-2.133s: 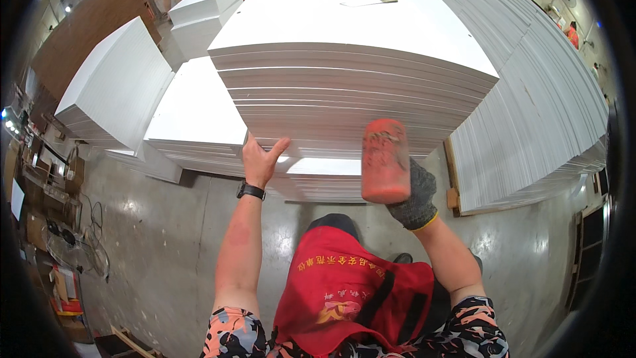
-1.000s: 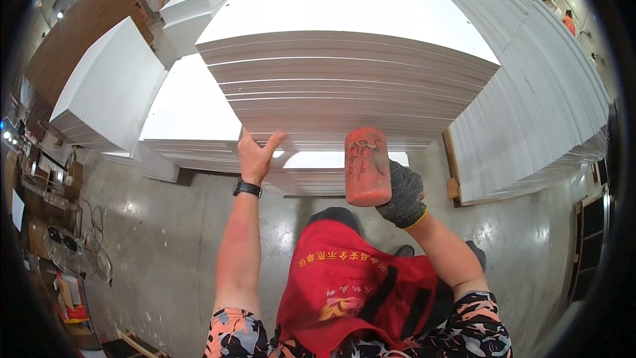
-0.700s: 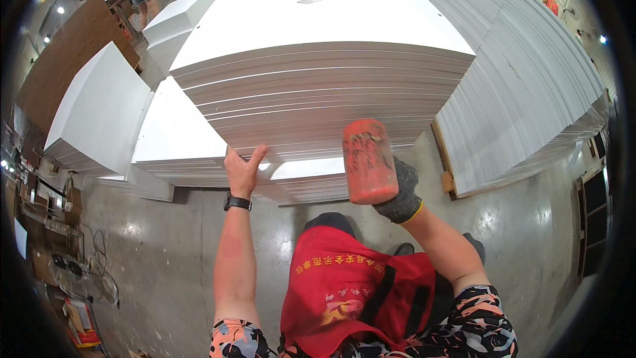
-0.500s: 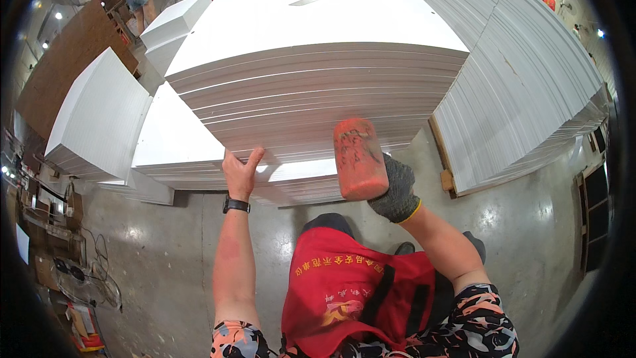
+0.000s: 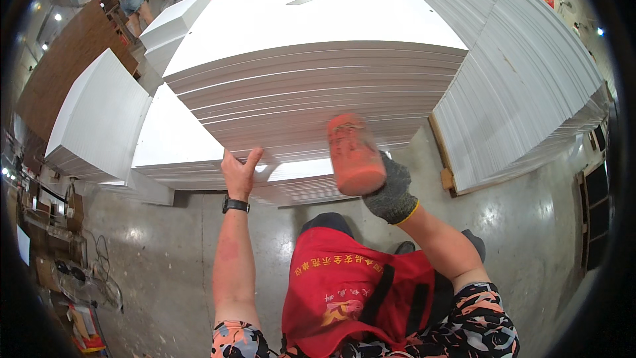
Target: The person uses a red rubber mallet to strike the edges of a stack of white wood panels, aligning them vertically on a wooden pallet.
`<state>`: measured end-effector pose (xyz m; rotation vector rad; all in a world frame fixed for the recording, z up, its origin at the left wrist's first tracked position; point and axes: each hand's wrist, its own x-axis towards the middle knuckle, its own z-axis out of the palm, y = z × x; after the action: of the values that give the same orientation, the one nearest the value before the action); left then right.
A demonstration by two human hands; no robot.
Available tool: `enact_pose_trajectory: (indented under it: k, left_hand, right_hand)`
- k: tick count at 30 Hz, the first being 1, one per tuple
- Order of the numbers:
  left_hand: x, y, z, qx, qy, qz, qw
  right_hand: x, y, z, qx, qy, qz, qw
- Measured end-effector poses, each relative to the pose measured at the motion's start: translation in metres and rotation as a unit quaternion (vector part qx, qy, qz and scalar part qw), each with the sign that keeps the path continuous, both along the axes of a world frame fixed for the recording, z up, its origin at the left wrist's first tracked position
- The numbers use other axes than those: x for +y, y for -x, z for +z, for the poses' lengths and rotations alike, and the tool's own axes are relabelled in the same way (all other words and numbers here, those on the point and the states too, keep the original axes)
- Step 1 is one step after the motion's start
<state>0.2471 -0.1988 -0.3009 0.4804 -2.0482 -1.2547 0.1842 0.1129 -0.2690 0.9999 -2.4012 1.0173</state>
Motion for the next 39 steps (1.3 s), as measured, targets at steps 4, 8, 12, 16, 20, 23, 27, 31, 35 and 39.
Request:
enact_pose_trajectory:
  k: [4, 8, 12, 16, 20, 23, 27, 31, 35, 39]
  left_hand:
    - [0.001, 0.002, 0.001, -0.012, -0.002, -0.012, 1.0]
    - [-0.005, 0.0, -0.006, -0.013, -0.002, -0.004, 1.0]
    - [-0.001, 0.003, -0.003, 0.003, 0.0, -0.01, 1.0]
    - [-0.001, 0.002, -0.001, -0.011, -0.006, -0.011, 1.0]
    - [-0.005, 0.001, -0.005, 0.008, 0.002, -0.013, 1.0]
    - [-0.004, 0.002, -0.005, 0.011, -0.01, -0.024, 1.0]
    - [-0.002, 0.003, -0.006, 0.0, -0.011, -0.022, 1.0]
    - [-0.001, 0.002, -0.004, 0.028, -0.022, -0.032, 0.999]
    - [-0.002, 0.002, -0.002, 0.019, -0.006, -0.022, 1.0]
    - [0.001, 0.002, 0.0, 0.027, -0.03, -0.027, 0.999]
  right_hand:
    - [0.007, 0.021, -0.023, 0.123, -0.013, 0.006, 0.992]
    - [-0.002, 0.015, -0.022, -0.048, 0.175, 0.01, 0.983]
    - [0.0, 0.013, -0.017, -0.076, 0.192, 0.01, 0.978]
    - [-0.002, 0.014, -0.019, -0.108, 0.231, 0.0, 0.967]
    - [0.004, 0.019, -0.002, 0.066, -0.017, -0.065, 0.996]
    - [0.008, 0.023, -0.001, 0.093, -0.046, -0.088, 0.991]
    - [0.012, 0.033, -0.011, 0.09, 0.06, -0.051, 0.993]
    - [0.006, 0.03, -0.008, 0.063, 0.06, -0.074, 0.993]
    - [0.011, 0.03, -0.009, -0.034, 0.134, -0.014, 0.99]
    - [0.017, 0.031, -0.017, -0.236, 0.346, 0.13, 0.899]
